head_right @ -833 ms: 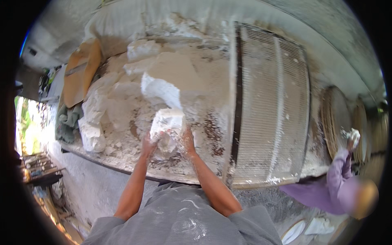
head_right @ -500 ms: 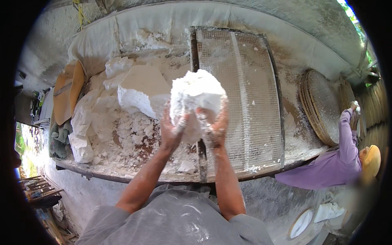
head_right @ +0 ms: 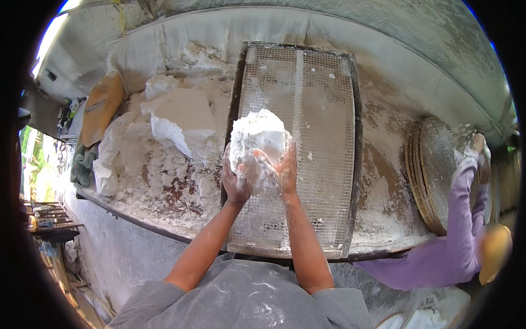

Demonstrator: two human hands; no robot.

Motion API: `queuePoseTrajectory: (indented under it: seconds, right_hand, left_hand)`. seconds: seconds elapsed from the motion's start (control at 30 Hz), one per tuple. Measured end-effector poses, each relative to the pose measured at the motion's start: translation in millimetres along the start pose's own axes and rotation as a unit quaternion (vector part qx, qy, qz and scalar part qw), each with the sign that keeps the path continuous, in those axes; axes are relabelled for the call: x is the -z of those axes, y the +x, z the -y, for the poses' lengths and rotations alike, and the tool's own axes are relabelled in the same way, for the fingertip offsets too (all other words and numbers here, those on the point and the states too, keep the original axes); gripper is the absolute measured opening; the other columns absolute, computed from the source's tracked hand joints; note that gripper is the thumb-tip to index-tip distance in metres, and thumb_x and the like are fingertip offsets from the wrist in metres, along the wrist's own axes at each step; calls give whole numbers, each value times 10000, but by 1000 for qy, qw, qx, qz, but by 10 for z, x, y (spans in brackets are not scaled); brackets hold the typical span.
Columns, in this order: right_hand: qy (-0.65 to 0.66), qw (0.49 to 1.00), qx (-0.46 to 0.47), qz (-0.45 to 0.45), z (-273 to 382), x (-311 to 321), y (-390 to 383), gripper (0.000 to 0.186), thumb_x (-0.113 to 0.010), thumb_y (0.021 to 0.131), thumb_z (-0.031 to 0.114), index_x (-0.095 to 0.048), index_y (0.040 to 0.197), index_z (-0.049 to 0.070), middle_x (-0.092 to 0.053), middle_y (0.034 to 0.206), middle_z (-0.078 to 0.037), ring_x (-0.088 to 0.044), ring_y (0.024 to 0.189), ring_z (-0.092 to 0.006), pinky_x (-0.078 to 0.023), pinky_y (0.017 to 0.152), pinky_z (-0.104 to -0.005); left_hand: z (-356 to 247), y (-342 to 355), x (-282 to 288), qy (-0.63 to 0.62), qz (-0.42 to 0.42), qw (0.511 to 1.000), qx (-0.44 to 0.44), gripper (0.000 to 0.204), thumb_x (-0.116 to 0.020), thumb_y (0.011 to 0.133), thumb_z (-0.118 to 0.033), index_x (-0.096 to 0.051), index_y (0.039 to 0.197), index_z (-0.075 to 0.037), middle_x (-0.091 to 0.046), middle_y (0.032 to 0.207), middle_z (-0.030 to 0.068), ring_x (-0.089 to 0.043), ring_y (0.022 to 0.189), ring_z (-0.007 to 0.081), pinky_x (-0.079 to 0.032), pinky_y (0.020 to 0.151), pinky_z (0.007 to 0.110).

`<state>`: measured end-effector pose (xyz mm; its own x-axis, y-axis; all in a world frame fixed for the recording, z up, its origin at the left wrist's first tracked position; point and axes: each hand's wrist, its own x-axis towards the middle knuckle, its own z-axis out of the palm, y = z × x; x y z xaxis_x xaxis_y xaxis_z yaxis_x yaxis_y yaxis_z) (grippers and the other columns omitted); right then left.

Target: The person repeatedly picks up chunks of a white solid material and rubs them against a metal grater to produce fine particles. The person works continuously, handling multiple pieces and allowing the grated material to fall through the mesh.

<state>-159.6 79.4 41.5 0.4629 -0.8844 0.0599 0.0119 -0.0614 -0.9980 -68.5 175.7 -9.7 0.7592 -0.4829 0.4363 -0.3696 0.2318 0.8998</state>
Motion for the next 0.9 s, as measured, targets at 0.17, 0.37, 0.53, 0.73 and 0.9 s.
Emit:
queuePoseTrajectory:
  seconds: [0.17, 0.37, 0.53, 0.73, 0.9]
  right_hand:
    - [-185, 973, 67, -117, 242, -243, 18, 666, -921, 757, 236, -571, 1267, -11, -680, 1154, -130, -662, 1050, -214, -559, 875, -348]
    - [47, 984, 108, -132, -375, -42, -446, 723, -918, 745, 322, -566, 1291, 4, -649, 1184, -148, -634, 1114, -302, -529, 935, -431]
    - [-163, 935, 293, -111, -1007, 106, -1071, 802, -888, 777, 352, -506, 1398, 21, -570, 1355, -185, -556, 1262, -356, -453, 1070, -516]
    - [-279, 936, 160, -141, -845, -71, -228, 753, -866, 735, 496, -630, 1268, 21, -605, 1323, -263, -566, 1241, -436, -439, 1052, -536]
    - [-197, 957, 99, -186, -346, -204, 661, 558, -866, 782, 370, -670, 1166, 16, -747, 1042, -182, -731, 878, -318, -553, 775, -427]
  left_hand:
    - [-100, 23, 34, -52, 13, 997, 59, 636, -574, 1015, -329, -403, 1470, 81, -527, 1431, 202, -506, 1331, 282, -385, 1127, 390]
    - [-300, -196, 54, -130, 15, 989, 66, 756, -469, 1019, -517, -354, 1480, 70, -448, 1434, 187, -433, 1349, 272, -322, 1155, 421]
    - [-453, -513, 217, 91, 61, 992, -59, 790, -487, 978, -547, -414, 1429, 98, -505, 1392, 256, -502, 1294, 345, -356, 1131, 472]
    - [452, 140, 85, 72, 46, 993, -76, 711, -667, 870, -440, -535, 1330, 85, -597, 1296, 295, -578, 1188, 463, -410, 1068, 532]
    - [788, 989, -95, 123, 116, 984, -54, 476, -665, 866, -299, -654, 1216, 24, -646, 1274, 229, -556, 1209, 455, -385, 1078, 517]
